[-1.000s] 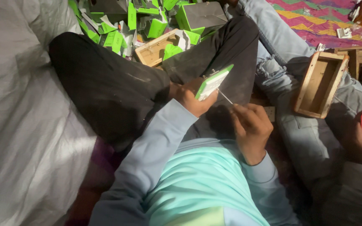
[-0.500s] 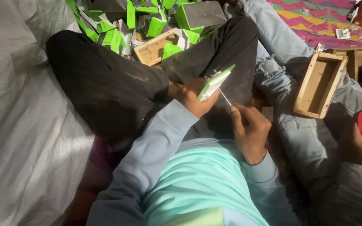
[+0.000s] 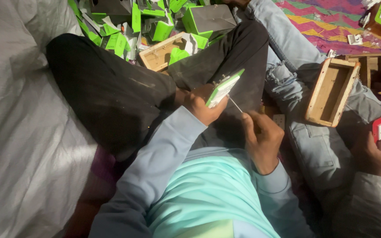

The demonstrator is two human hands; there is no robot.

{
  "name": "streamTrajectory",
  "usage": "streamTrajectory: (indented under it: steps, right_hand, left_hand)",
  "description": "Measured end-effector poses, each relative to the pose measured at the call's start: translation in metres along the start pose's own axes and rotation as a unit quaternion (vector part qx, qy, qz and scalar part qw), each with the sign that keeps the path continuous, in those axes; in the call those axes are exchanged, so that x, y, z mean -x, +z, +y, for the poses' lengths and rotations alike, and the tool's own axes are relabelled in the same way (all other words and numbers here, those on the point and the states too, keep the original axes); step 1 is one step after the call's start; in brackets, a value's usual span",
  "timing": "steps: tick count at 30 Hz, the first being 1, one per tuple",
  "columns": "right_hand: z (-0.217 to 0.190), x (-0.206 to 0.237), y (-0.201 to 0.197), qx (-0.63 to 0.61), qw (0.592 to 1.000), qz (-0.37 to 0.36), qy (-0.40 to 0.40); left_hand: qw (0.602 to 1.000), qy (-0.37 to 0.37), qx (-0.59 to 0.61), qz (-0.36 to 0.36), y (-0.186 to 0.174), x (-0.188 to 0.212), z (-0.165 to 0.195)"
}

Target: The person sits on the floor and assembles electrical switch and socket faceplates, pressing white switch and socket modules into green plastic plates one at a time and setting finished plates aside. Later they use a screwdriver to tighten screws on a partially assembled plate.

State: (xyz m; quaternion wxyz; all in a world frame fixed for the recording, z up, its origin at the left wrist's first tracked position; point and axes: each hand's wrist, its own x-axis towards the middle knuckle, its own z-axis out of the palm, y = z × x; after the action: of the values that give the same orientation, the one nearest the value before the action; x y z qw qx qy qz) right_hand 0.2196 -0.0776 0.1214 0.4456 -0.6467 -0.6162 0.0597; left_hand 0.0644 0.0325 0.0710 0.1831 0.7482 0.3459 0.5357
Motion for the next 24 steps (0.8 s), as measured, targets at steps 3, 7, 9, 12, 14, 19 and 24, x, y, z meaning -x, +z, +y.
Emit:
streamTrajectory:
  steps: [3, 7, 9, 12, 14, 19, 24]
  right_hand:
    - [-0.002, -0.002, 0.0, -0.007, 0.998, 0.024, -0.06]
    - [0.001, -0.001, 0.0, -0.01, 1.0, -0.005, 0.0]
    - [0.004, 0.0, -0.001, 0.018, 1.0, -0.013, 0.0]
    - [0.008, 0.002, -0.001, 0.008, 1.0, -0.003, -0.006]
    - [0.009, 0.002, -0.001, -0.008, 1.0, -0.01, 0.004]
    - [0.009, -0.002, -0.005, -0.003, 0.999, -0.03, -0.018]
    - [0.011, -0.003, -0.004, -0.031, 0.999, -0.041, 0.004]
  left_hand:
    - [1.0, 0.004, 0.003, -0.001, 0.0, 0.0, -0.001]
    - [1.0, -0.008, 0.002, 0.007, -0.001, 0.001, 0.0]
    - [1.0, -0.01, 0.011, 0.002, -0.001, 0.001, 0.001]
    - [1.0, -0.007, 0.0, -0.001, -0.001, 0.001, 0.001]
    - [1.0, -0.002, -0.003, -0.003, -0.001, 0.001, 0.001]
    - [1.0, -0.012, 0.022, 0.01, -0.001, 0.002, 0.0]
    - [1.0, -0.001, 0.023, -0.006, -0.002, 0.0, 0.0]
